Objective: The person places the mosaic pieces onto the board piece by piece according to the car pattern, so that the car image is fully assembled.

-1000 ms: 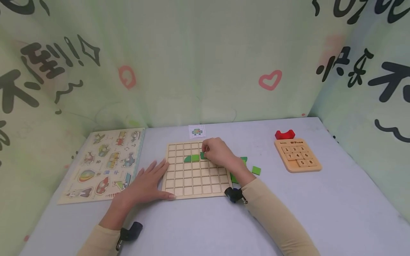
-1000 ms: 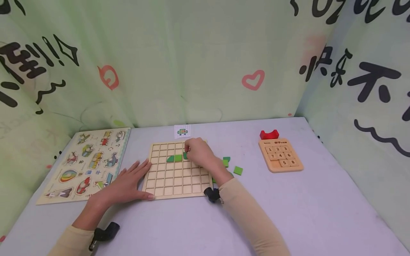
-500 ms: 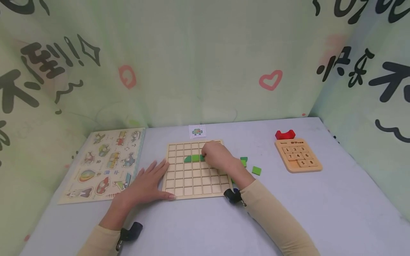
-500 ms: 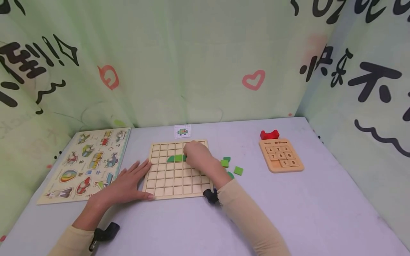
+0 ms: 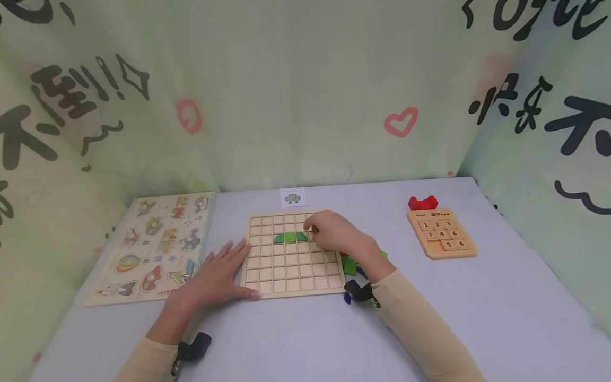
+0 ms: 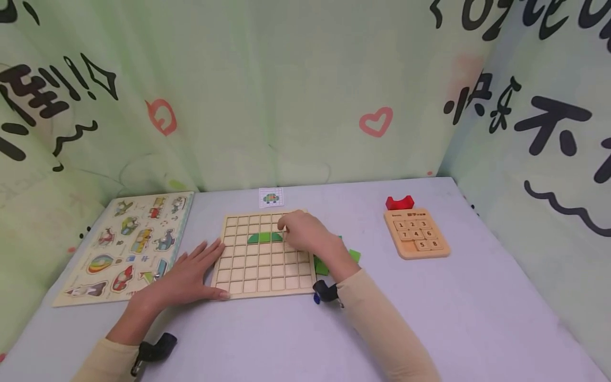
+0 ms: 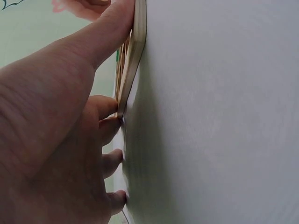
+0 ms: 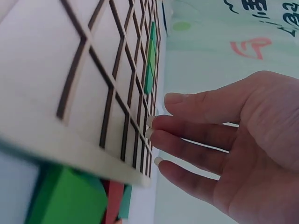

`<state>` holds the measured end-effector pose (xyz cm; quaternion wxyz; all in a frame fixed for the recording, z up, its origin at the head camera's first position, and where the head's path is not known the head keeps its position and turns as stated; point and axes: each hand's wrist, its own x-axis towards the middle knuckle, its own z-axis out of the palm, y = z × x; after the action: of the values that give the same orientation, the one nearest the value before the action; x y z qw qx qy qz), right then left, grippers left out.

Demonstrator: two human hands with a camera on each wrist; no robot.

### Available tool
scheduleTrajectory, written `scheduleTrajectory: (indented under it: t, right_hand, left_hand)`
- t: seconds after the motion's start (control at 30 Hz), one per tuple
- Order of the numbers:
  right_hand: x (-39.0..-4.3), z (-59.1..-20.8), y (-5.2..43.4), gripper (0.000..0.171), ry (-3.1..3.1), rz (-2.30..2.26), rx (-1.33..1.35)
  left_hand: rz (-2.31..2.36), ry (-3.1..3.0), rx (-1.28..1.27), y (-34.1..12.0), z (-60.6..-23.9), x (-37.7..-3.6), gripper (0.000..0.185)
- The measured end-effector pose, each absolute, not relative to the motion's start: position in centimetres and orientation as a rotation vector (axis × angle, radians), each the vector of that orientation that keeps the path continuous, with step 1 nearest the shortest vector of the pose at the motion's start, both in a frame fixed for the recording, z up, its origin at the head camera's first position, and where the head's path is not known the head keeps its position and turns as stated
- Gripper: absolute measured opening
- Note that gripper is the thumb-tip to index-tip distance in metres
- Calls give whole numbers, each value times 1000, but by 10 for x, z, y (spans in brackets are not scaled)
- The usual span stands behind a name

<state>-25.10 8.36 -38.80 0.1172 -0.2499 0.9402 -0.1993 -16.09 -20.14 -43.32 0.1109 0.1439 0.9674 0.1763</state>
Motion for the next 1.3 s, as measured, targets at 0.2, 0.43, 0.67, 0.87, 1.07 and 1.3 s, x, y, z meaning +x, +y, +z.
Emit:
scheduleTrajectory:
  t: [0.2,0.43,0.67,0.87,1.07,1.3]
  right_hand:
    - [-250,-387,109,35,2767,-599,-649]
    - [-247,-384,137,32,2774,-604,-550]
    - [-251,-389,160,34,2752,-599,-460]
    - [-252,-392,161,33,2763,-602,-457]
    - [-248,-397,149,27,2778,-582,-501]
    - [-244,-399,142,23,2808,-591,-489]
  left_hand:
    - [508,2842,413,-201,-434,-159,121]
    - [509,2851,409,-202,-435,-159,122]
    - [506,2849,392,-203,-436,-160,123]
    - [505,2849,398,-203,-438,-162,124]
    - [505,2845,409,-204,-439,-163,124]
    - [511,2847,417,-204,-439,-163,124]
